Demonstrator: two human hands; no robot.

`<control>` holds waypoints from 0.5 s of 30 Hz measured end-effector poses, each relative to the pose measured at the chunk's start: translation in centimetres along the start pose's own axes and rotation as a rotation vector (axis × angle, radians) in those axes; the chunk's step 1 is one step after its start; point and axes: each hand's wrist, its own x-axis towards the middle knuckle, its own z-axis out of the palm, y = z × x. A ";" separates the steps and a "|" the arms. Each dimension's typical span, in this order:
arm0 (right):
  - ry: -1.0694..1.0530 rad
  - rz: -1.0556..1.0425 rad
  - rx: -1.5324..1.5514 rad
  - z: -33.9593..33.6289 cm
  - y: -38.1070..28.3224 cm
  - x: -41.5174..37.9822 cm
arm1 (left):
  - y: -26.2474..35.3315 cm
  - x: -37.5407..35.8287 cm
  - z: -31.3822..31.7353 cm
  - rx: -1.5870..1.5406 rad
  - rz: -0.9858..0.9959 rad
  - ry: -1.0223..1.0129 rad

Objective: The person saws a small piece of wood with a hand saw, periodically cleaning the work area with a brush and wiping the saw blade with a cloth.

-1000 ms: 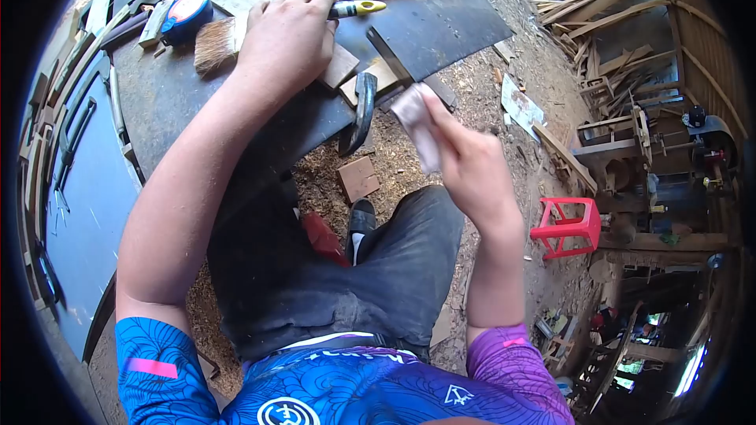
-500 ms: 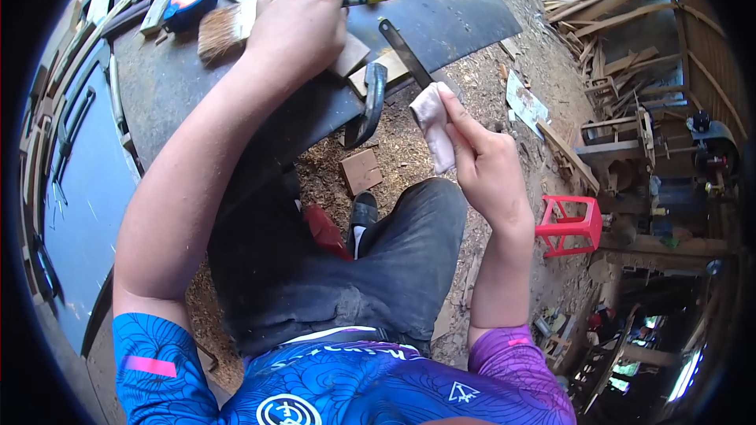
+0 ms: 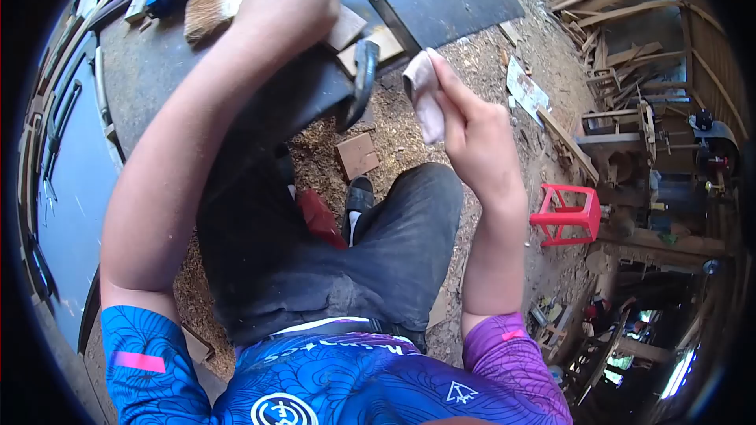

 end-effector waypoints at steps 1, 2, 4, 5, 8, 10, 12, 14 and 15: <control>0.004 0.010 -0.002 0.2 0.3 -0.1 | 0.4 0.2 -0.6 -0.054 -0.043 -0.038; 0.009 -0.030 -0.004 0.7 0.7 -0.5 | 0.8 -0.1 -1.1 -0.048 -0.022 0.015; 0.011 -0.080 -0.104 1.3 0.4 -1.4 | -0.3 0.1 -0.3 -0.039 -0.005 0.003; 0.021 -0.072 -0.098 1.2 0.4 -2.2 | -1.0 0.4 0.0 -0.014 0.057 0.017; -0.003 0.025 -0.065 -0.3 0.1 -3.6 | -1.2 0.0 0.0 -0.007 0.044 0.012; -0.020 -0.004 -0.076 -0.3 -0.6 -2.3 | -2.0 0.5 0.7 0.016 0.075 0.044; -0.018 -0.043 -0.206 0.7 -0.7 -0.3 | -1.5 0.6 0.7 -0.001 0.076 0.028; -0.022 -0.056 -0.163 1.2 -0.3 2.3 | -1.1 0.5 0.7 -0.024 0.066 0.036; -0.037 -0.074 -0.109 1.3 -0.3 2.9 | -1.2 0.4 0.5 -0.038 0.045 0.034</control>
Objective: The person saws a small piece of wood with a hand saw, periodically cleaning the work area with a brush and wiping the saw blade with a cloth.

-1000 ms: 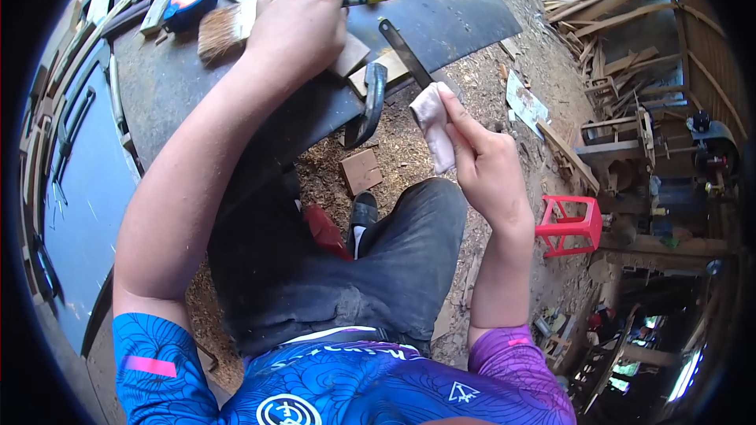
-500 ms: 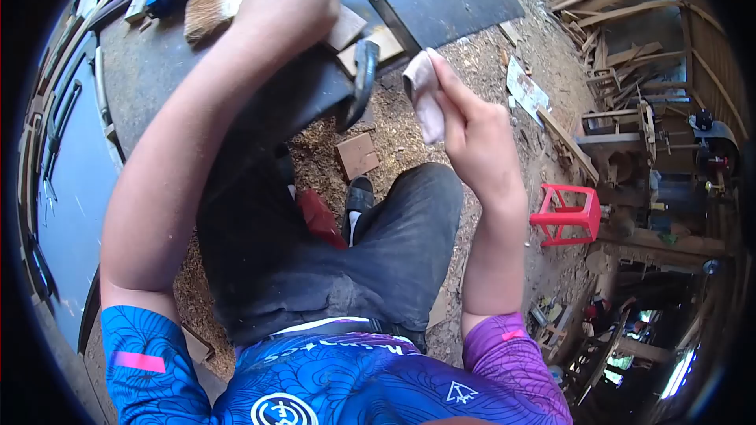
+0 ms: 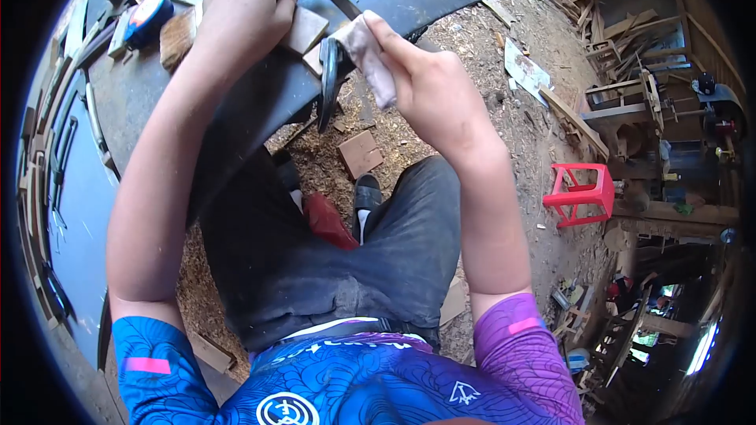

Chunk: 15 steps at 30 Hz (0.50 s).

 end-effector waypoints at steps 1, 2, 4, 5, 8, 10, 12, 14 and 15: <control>-0.020 0.017 0.030 -0.3 -0.1 -0.3 | 0.1 -0.1 -0.4 -0.010 -0.016 -0.032; -0.015 0.015 0.040 -0.9 0.3 -1.7 | 0.0 -0.1 -0.5 -0.005 -0.011 -0.037; 0.064 -0.029 0.190 -1.6 0.3 -4.4 | 0.1 -0.1 -0.1 0.069 0.015 -0.003; 0.056 -0.031 0.142 -1.5 0.2 -4.4 | 0.2 0.0 0.2 0.092 0.010 0.014; -0.030 0.025 -0.020 -0.6 -0.4 -1.1 | 0.2 0.7 0.2 0.053 -0.016 -0.028; 0.001 0.009 0.049 -0.1 -0.2 -0.2 | 3.7 -0.5 -2.8 0.005 -0.056 0.031; -0.006 -0.019 -0.010 -0.2 -0.2 -0.8 | 3.0 -0.3 -2.7 -0.098 -0.118 -0.039; -0.065 0.059 -0.025 -1.7 -0.7 -3.0 | 3.1 -0.4 -2.6 -0.081 -0.108 -0.016; -0.048 0.034 -0.036 -2.1 -0.5 -4.2 | 3.8 -0.5 -2.9 -0.037 -0.094 0.013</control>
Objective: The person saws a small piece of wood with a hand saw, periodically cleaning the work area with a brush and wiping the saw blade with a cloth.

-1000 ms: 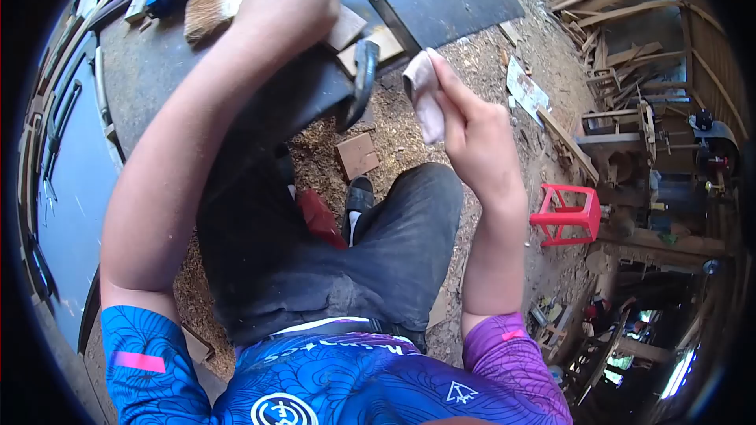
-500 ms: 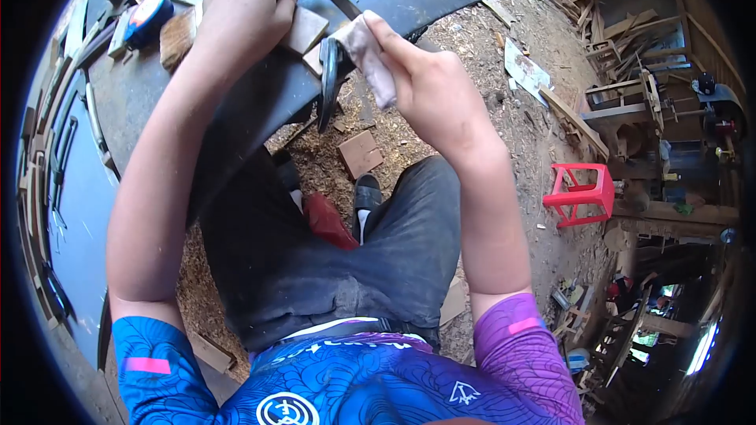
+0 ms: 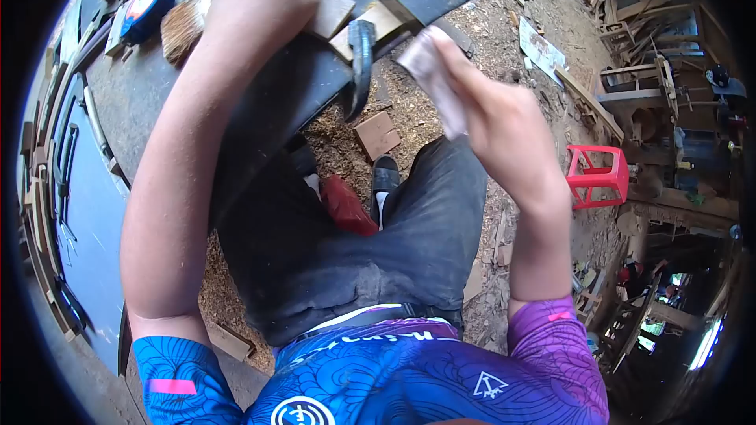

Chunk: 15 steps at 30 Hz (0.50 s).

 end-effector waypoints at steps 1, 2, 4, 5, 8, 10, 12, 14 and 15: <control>0.012 -0.029 -0.011 -0.1 0.1 -0.3 | -0.5 0.4 0.3 0.033 -0.006 -0.018; 0.036 -0.016 0.077 0.2 0.2 0.0 | -1.0 0.7 0.6 0.066 -0.011 -0.035; 0.050 -0.036 0.062 1.2 0.3 1.8 | -2.1 0.6 1.2 0.057 0.002 -0.034; 0.083 -0.055 0.036 1.6 0.3 3.1 | -1.8 0.8 1.2 0.043 0.030 -0.017; 0.100 -0.097 0.065 1.6 0.3 3.4 | -0.8 0.4 0.3 -0.029 -0.031 -0.094; 0.049 -0.030 0.016 0.5 0.0 1.9 | -0.7 0.3 -0.2 -0.040 -0.033 -0.087; 0.062 -0.056 -0.006 -0.1 0.5 -0.3 | -0.4 0.3 -0.4 0.004 0.006 -0.054; 0.058 -0.061 0.071 -0.2 0.4 0.0 | 0.0 0.1 -0.4 0.055 -0.012 -0.056; 0.054 -0.045 0.076 0.2 0.1 0.9 | -0.3 0.0 0.0 0.052 -0.006 -0.071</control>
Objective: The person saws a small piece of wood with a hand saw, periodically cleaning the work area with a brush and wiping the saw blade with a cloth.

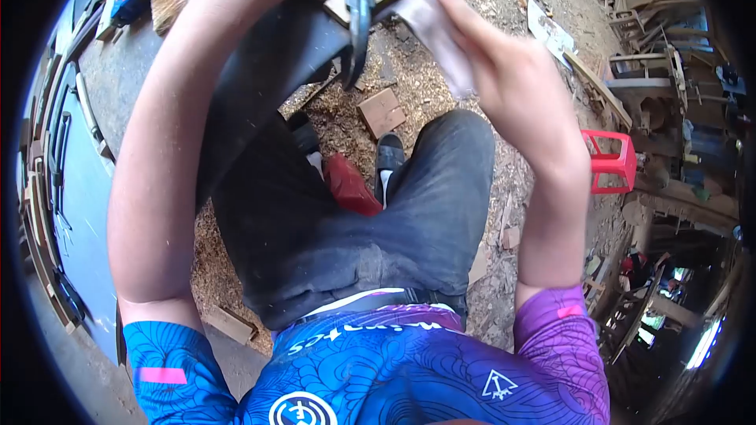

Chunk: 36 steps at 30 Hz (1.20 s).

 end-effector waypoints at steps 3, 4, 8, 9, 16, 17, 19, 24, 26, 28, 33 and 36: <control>-0.281 0.139 -0.071 -0.1 -1.7 4.9 | 0.0 0.5 -0.3 -0.120 -0.080 -0.070; -0.270 0.146 -0.061 0.3 -1.2 4.2 | 0.4 0.3 -0.7 -0.112 -0.067 -0.074; 0.031 -0.007 -0.067 1.4 0.0 -0.1 | -1.2 1.0 0.6 -0.092 -0.047 -0.057; 0.039 -0.006 -0.087 1.5 0.4 -1.2 | -0.5 0.7 0.1 -0.058 0.000 -0.016; 0.128 -0.089 -0.169 2.7 0.3 3.5 | 0.3 0.4 -0.4 -0.102 -0.047 -0.016; 0.073 -0.025 -0.118 2.1 -0.2 2.8 | -0.2 0.4 0.0 -0.127 -0.006 0.010; -0.044 0.118 -0.067 0.5 -1.3 0.9 | 0.4 0.4 -0.9 -0.101 -0.037 -0.021; -0.028 0.088 -0.027 -0.3 -0.4 -0.9 | 0.0 0.7 -0.2 0.023 -0.045 -0.022; -0.117 0.143 -0.162 -0.4 -0.5 -0.2 | 0.0 0.6 0.0 -0.040 -0.026 0.006; 0.030 -0.024 -0.294 2.0 0.2 -0.3 | 0.6 0.4 -0.6 -0.042 -0.072 -0.040; 0.034 0.056 -0.179 1.3 0.4 -4.7 | 0.3 0.4 -1.3 -0.128 -0.090 -0.098; -0.045 0.081 -0.242 1.3 -0.2 -2.7 | 0.7 0.5 -1.5 -0.107 -0.107 -0.095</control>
